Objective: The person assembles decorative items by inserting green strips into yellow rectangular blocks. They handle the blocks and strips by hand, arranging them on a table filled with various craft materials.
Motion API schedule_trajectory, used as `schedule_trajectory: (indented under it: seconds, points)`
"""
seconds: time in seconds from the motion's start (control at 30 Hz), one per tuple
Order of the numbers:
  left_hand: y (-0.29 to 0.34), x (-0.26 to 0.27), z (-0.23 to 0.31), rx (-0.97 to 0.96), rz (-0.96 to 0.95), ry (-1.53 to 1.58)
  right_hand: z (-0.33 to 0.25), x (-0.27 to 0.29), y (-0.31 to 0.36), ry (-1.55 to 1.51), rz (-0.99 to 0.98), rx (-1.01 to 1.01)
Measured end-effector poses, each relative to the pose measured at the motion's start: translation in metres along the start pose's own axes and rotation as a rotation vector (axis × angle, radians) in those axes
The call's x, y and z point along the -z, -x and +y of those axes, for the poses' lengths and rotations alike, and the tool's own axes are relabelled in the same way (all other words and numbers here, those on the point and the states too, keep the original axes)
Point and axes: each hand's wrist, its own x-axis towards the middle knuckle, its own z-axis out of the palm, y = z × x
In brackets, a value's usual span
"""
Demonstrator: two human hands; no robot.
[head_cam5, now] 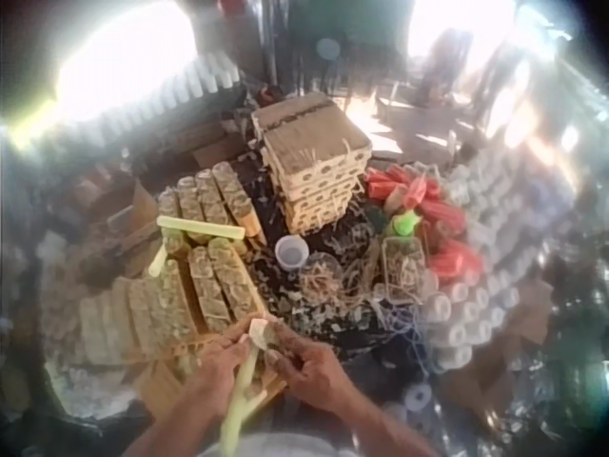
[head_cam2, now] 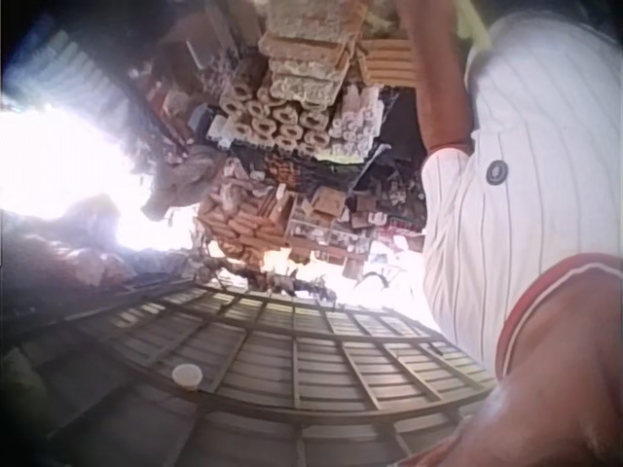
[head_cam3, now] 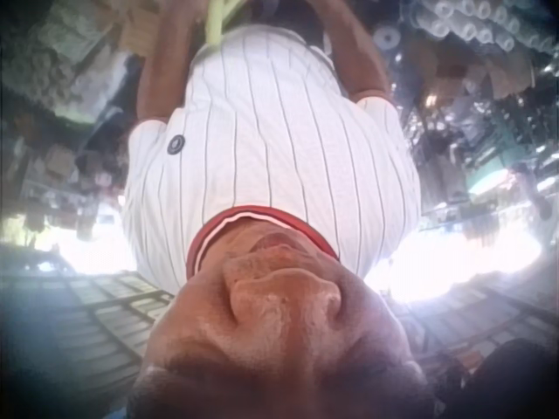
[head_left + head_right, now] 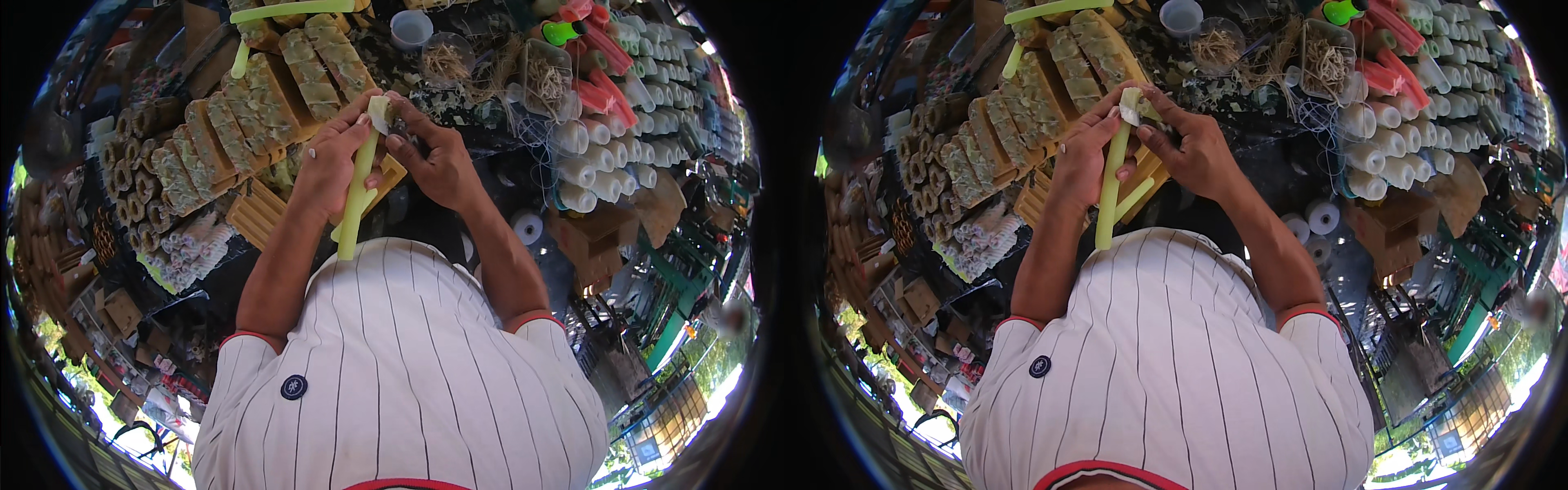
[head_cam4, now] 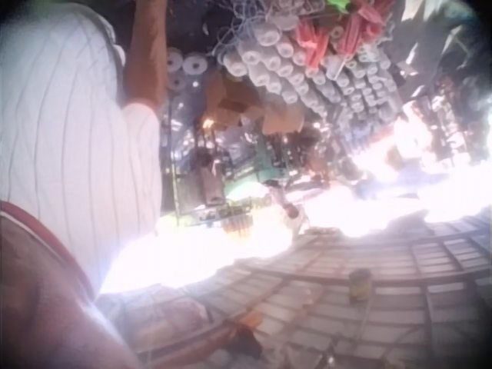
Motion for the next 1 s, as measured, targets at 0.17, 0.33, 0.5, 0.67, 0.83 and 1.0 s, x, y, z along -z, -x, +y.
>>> schedule_trajectory:
  seconds: [0.17,0.33,0.5,0.67,0.83,1.0]
  points:
    - [0.003,-0.001,0.008,0.005,-0.039,-0.094,-0.017,0.010,-0.006,0.086,-0.085,-0.104]
    - [0.003,-0.003,0.002,0.020,0.003,-0.108,-0.009,0.005,-0.008,-0.065,-0.043,-0.091]
    - [-0.001,0.002,-0.003,0.022,-0.056,-0.078,0.003,-0.007,-0.013,-0.292,0.034,-0.254]
    - [-0.005,0.002,-0.002,0.005,-0.042,-0.045,-0.007,0.003,-0.012,-0.117,-0.007,-0.143]
    - [-0.003,0.000,0.000,-0.005,-0.061,0.010,-0.009,0.009,-0.005,0.152,-0.044,0.032]
    - [0.000,-0.003,-0.003,-0.009,0.014,-0.106,-0.005,0.003,-0.010,0.022,-0.002,-0.041]
